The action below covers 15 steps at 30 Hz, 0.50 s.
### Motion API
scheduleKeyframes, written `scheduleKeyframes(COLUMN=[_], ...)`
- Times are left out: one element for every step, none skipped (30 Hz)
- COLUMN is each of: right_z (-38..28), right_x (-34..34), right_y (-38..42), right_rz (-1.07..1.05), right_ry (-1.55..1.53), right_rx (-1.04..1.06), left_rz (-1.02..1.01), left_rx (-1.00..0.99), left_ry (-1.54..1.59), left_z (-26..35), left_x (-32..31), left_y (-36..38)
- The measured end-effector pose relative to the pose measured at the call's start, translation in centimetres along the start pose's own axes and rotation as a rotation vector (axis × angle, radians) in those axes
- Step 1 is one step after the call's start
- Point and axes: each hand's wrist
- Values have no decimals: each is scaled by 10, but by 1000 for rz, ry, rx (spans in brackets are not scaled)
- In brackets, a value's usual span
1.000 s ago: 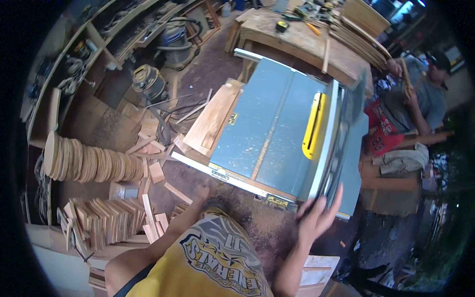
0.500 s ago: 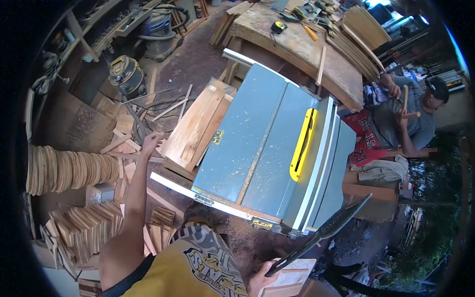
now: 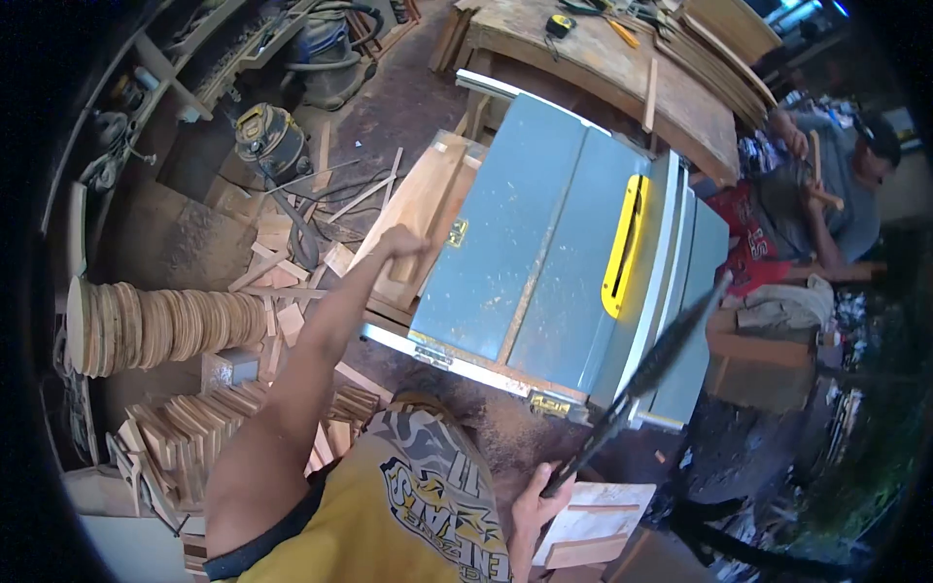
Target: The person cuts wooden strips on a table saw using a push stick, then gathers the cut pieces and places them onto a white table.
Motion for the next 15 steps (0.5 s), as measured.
scheduleKeyframes(right_z=[11, 18, 21, 24, -10, -43, -40, -32, -25, -21, -25, -28, -21, -24, -29], right_x=[2, 3, 1, 13, 2, -9, -12, -15, -23, -33, -36, -35, -40, -31, -20], right_y=[1, 1, 0, 7, 1, -4, -8, -11, -13, -19, -24, -26, -25, -21, -17], right_rz=[-4, -47, -90, -149, -163, -180, -248, -321, -366, -410, -451, -494, -466, -467, -466], right_ry=[16, 62, 108, 186, 108, 29, -8, -47, -185, -329, -302, -273, -310, -212, -118], right_rx=[41, 32, 24, -56, -49, -43, -20, 4, 24, 61, 100, 137, 200, 145, 97], left_rz=[4, -10, -75, -146, -34, 189, 256, 327, 370, 426, 487, 381, 277, 288, 304], left_rx=[7, -94, -112, -115, -213, -233, -341, -446, -483, -533, -588, -572, -558, -569, -588], left_ry=[220, 364, 616, 867, 770, 724, 761, 800, 768, 740, 715, 848, 976, 972, 967], left_z=[-14, -33, -23, -8, -9, 29, 41, 46, 51, 61, 75, 95, 114, 127, 138], left_x=[2, 4, 23, 46, 47, 60, 57, 50, 36, 24, 14, 4, -9, -29, -45], left_y=[-3, -11, 24, 63, 79, 145, 175, 199, 223, 241, 261, 294, 329, 356, 378])
Point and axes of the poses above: each hand's wrist, its own y-axis away from the middle knuckle, its own x-axis out of the back of the hand, z = x × y
